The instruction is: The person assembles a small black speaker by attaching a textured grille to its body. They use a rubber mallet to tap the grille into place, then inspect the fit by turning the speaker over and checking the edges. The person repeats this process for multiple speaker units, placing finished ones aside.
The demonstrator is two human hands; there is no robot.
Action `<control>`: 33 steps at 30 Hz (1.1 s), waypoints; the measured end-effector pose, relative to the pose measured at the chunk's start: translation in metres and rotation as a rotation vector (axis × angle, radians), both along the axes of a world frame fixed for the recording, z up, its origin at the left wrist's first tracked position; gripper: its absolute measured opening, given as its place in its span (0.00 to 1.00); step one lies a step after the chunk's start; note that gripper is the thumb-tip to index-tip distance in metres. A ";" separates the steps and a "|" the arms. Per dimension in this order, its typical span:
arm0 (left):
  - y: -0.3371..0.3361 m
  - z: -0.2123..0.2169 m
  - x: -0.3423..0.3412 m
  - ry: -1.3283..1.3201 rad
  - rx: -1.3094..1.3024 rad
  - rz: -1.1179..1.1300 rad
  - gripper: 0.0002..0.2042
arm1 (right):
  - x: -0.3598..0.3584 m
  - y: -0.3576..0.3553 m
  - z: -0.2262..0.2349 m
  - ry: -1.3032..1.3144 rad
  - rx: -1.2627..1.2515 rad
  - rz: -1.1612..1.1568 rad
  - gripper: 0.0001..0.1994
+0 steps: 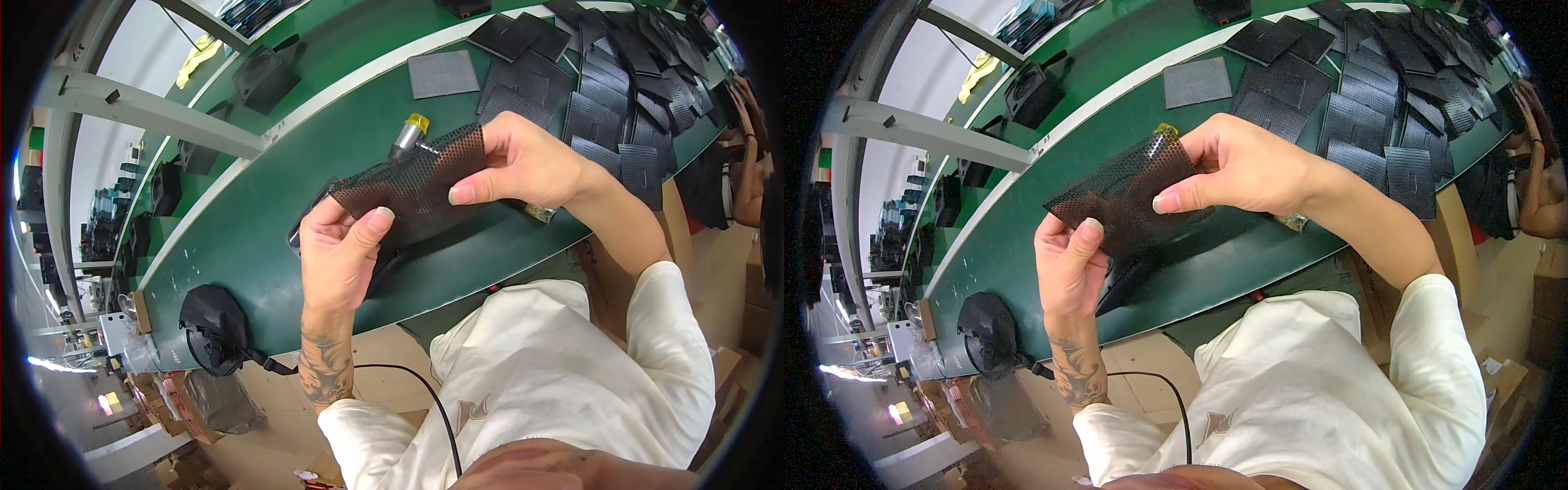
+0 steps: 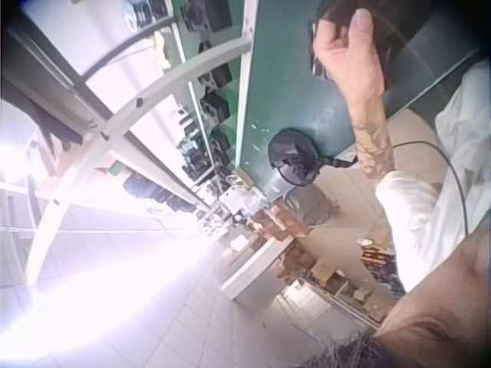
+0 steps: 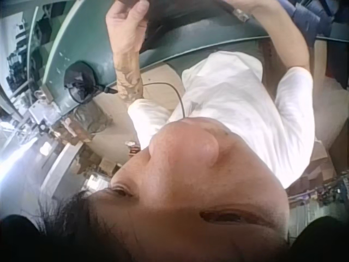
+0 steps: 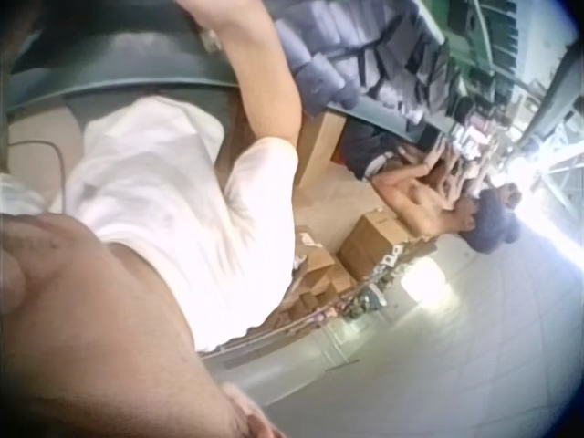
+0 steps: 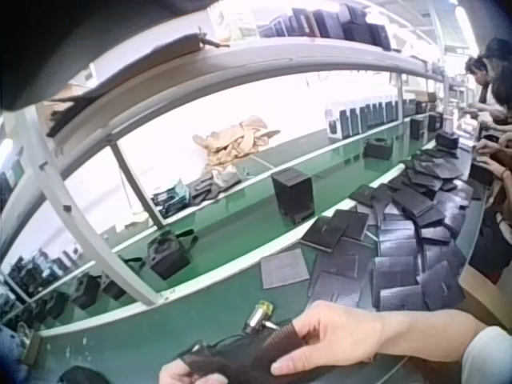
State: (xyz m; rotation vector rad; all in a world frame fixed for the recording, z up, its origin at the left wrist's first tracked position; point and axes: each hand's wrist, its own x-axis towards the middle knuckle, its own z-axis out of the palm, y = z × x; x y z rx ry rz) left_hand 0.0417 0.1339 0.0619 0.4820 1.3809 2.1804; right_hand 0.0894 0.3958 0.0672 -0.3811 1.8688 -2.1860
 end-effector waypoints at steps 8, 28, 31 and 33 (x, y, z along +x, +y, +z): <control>0.004 0.003 -0.002 -0.028 0.000 0.036 0.17 | -0.006 -0.006 -0.009 -0.116 -0.094 -0.005 0.23; -0.111 -0.024 0.032 -0.107 -0.011 0.360 0.22 | -0.065 -0.100 0.041 1.060 0.914 0.467 0.39; -0.118 -0.052 0.035 0.086 -0.208 0.695 0.24 | -0.063 -0.100 0.009 1.096 0.932 0.388 0.41; -0.105 -0.065 0.040 -0.050 -0.022 0.723 0.26 | -0.066 -0.101 -0.009 1.144 0.974 0.376 0.45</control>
